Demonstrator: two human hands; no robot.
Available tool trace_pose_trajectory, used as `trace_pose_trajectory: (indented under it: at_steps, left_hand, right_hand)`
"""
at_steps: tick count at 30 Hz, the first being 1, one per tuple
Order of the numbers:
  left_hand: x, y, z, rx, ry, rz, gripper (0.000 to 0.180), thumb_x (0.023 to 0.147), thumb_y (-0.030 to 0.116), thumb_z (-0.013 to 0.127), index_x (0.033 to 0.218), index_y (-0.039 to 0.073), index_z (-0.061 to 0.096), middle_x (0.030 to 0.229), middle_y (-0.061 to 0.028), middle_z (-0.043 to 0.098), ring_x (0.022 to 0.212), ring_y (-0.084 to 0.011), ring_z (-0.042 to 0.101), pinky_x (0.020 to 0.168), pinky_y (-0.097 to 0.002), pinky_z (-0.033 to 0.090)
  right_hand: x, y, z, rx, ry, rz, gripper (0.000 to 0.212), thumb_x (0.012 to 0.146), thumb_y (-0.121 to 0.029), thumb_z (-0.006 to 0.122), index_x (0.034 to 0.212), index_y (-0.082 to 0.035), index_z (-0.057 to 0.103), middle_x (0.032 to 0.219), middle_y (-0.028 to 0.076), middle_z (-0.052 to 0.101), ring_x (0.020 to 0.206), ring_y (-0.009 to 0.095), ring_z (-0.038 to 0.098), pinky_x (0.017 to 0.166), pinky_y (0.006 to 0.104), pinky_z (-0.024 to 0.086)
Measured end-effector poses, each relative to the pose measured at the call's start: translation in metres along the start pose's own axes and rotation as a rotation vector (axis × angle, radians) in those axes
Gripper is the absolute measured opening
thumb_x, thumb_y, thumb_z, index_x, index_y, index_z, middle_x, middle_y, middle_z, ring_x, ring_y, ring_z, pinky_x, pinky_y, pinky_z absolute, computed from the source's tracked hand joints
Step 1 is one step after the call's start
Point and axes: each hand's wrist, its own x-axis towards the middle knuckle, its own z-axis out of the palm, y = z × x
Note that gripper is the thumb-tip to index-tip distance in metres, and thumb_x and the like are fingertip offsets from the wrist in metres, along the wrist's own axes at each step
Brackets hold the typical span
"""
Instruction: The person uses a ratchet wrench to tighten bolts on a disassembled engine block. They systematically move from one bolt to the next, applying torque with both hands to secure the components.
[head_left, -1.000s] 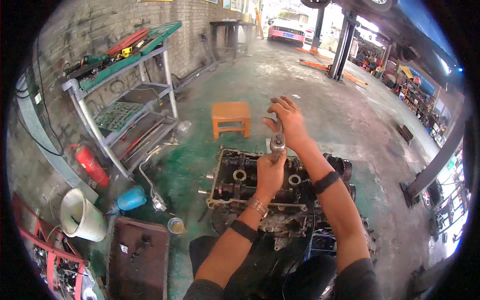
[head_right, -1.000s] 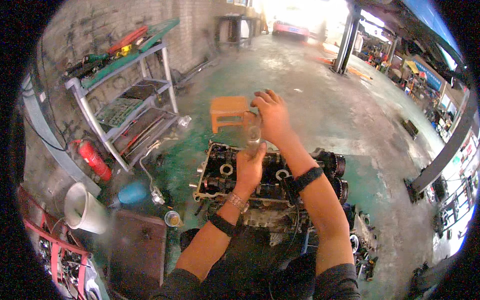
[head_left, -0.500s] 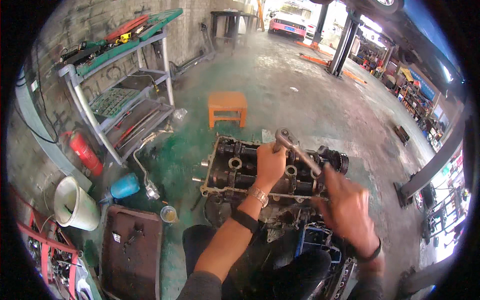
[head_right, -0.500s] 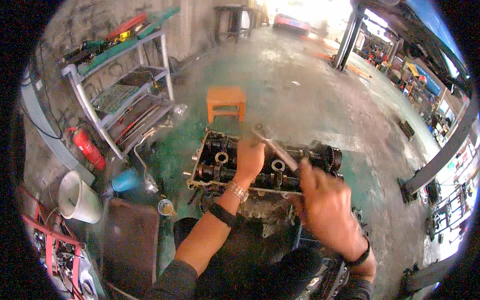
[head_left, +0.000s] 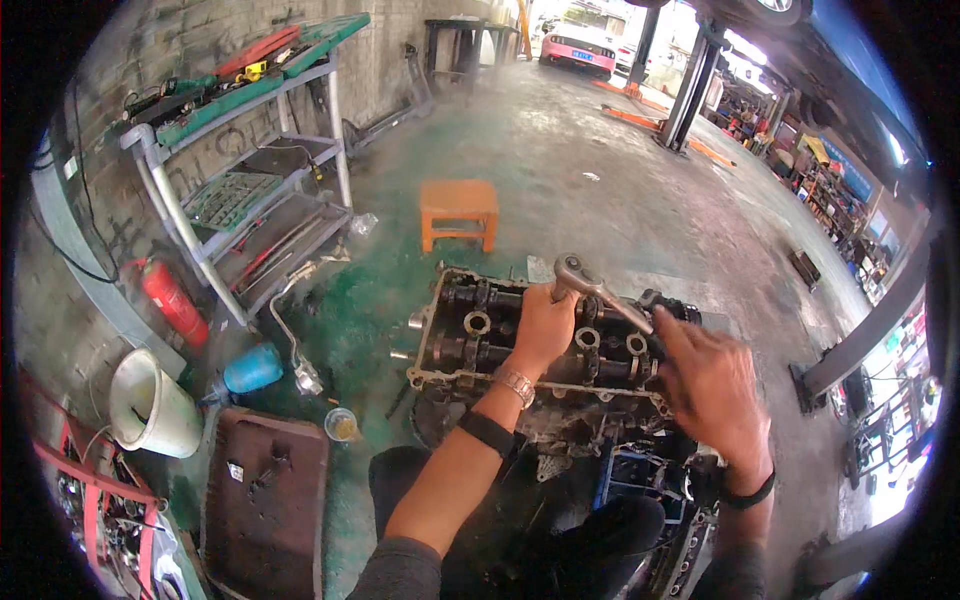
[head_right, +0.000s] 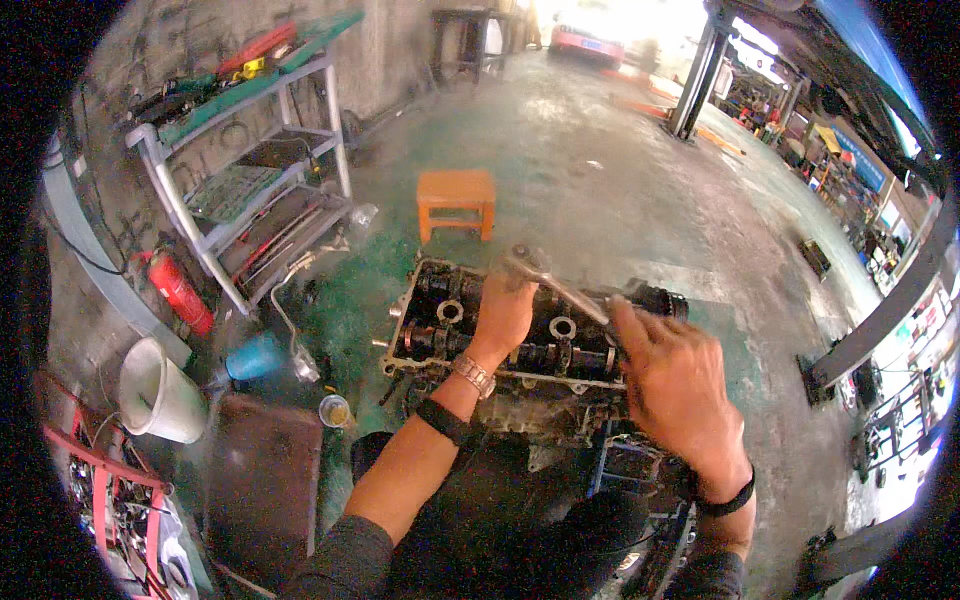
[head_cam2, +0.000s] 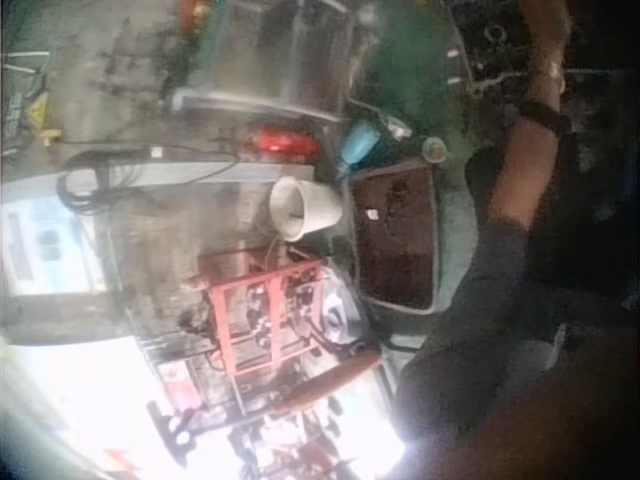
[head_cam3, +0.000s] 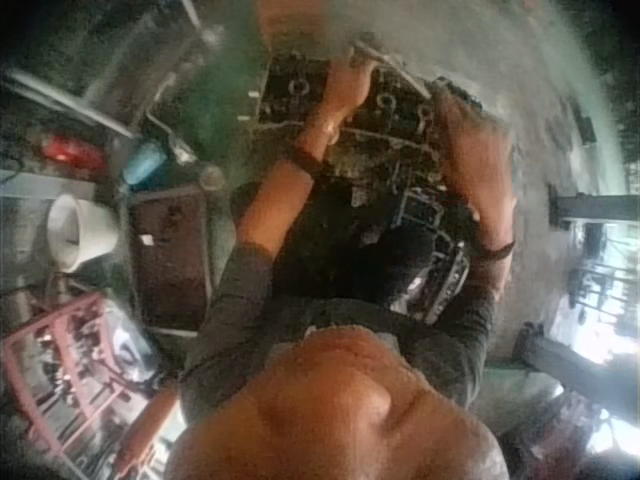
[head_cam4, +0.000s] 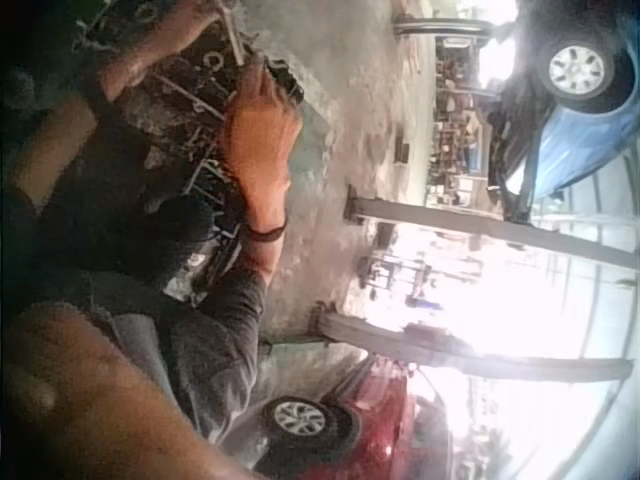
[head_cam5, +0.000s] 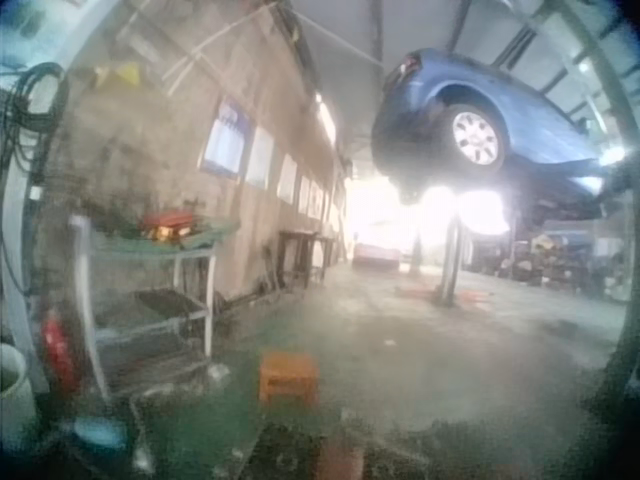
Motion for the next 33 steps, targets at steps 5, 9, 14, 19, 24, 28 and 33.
trace_pose_trajectory:
  at_steps: [5, 9, 14, 19, 24, 28, 33]
  left_hand:
    - [0.001, 0.011, -0.005, 0.072, -0.092, -0.117, 0.041, 0.103, 0.025, 0.06, 0.076, -0.005, 0.054, 0.061, -0.0065, 0.044, 0.061, -0.0186, 0.037, 0.057, -0.0411, 0.035]
    - [0.001, 0.015, -0.009, 0.17, -0.132, -0.151, 0.041, 0.102, 0.027, 0.063, 0.077, -0.005, 0.055, 0.061, -0.008, 0.046, 0.062, -0.0202, 0.038, 0.058, -0.0426, 0.037]
    - [0.003, 0.01, -0.006, 0.224, -0.157, 0.04, 0.043, 0.101, 0.025, 0.064, 0.074, -0.007, 0.053, 0.057, -0.0131, 0.046, 0.057, -0.021, 0.036, 0.058, -0.0433, 0.038]
    - [0.003, 0.006, -0.008, 0.129, -0.141, -0.104, 0.041, 0.1, 0.022, 0.064, 0.075, -0.009, 0.054, 0.059, -0.016, 0.049, 0.057, -0.0238, 0.036, 0.059, -0.044, 0.037]
    - [-0.001, 0.008, -0.008, 0.065, -0.089, -0.113, 0.051, 0.106, 0.038, 0.057, 0.077, -0.004, 0.053, 0.064, -0.0093, 0.046, 0.063, -0.0182, 0.039, 0.061, -0.0433, 0.035]
    - [-0.002, 0.009, -0.01, 0.141, -0.078, -0.121, 0.056, 0.105, 0.043, 0.058, 0.074, -0.003, 0.051, 0.061, -0.0062, 0.042, 0.061, -0.018, 0.037, 0.061, -0.0436, 0.034]
    - [-0.004, 0.01, -0.008, 0.098, -0.026, -0.133, 0.057, 0.103, 0.042, 0.06, 0.071, -0.003, 0.048, 0.058, -0.0049, 0.038, 0.059, -0.0184, 0.034, 0.059, -0.0447, 0.034]
  right_hand:
    - [0.048, 0.056, 0.039, -0.036, 0.056, 0.088, 0.049, 0.079, 0.0, 0.065, 0.128, -0.001, 0.062, 0.109, 0.021, 0.068, 0.103, 0.043, 0.063, 0.091, 0.0497, 0.049]
    - [0.122, 0.081, 0.096, -0.03, 0.306, 0.011, 0.041, 0.08, -0.003, 0.069, 0.121, -0.003, 0.067, 0.12, 0.018, 0.068, 0.113, 0.04, 0.061, 0.101, 0.0483, 0.047]
    - [0.194, 0.06, 0.133, 0.1, 0.51, -0.129, 0.038, 0.084, -0.018, 0.078, 0.12, -0.009, 0.069, 0.134, 0.015, 0.064, 0.127, 0.038, 0.057, 0.106, 0.0469, 0.047]
    - [0.229, 0.032, 0.148, 0.399, 0.505, -0.344, 0.043, 0.086, -0.033, 0.077, 0.122, -0.011, 0.068, 0.141, 0.015, 0.06, 0.134, 0.041, 0.052, 0.105, 0.0505, 0.049]
    - [0.228, 0.031, 0.156, 0.353, 0.564, -0.241, 0.037, 0.084, -0.029, 0.08, 0.114, -0.01, 0.069, 0.137, 0.014, 0.063, 0.131, 0.04, 0.055, 0.103, 0.0485, 0.051]
    - [0.211, 0.041, 0.152, 0.285, 0.563, -0.065, 0.032, 0.083, -0.028, 0.082, 0.104, -0.009, 0.069, 0.135, 0.014, 0.065, 0.131, 0.041, 0.054, 0.103, 0.0493, 0.049]
    - [0.171, 0.053, 0.133, 0.062, 0.54, 0.049, 0.028, 0.08, -0.023, 0.081, 0.096, -0.005, 0.065, 0.12, 0.016, 0.067, 0.129, 0.043, 0.054, 0.105, 0.0499, 0.045]
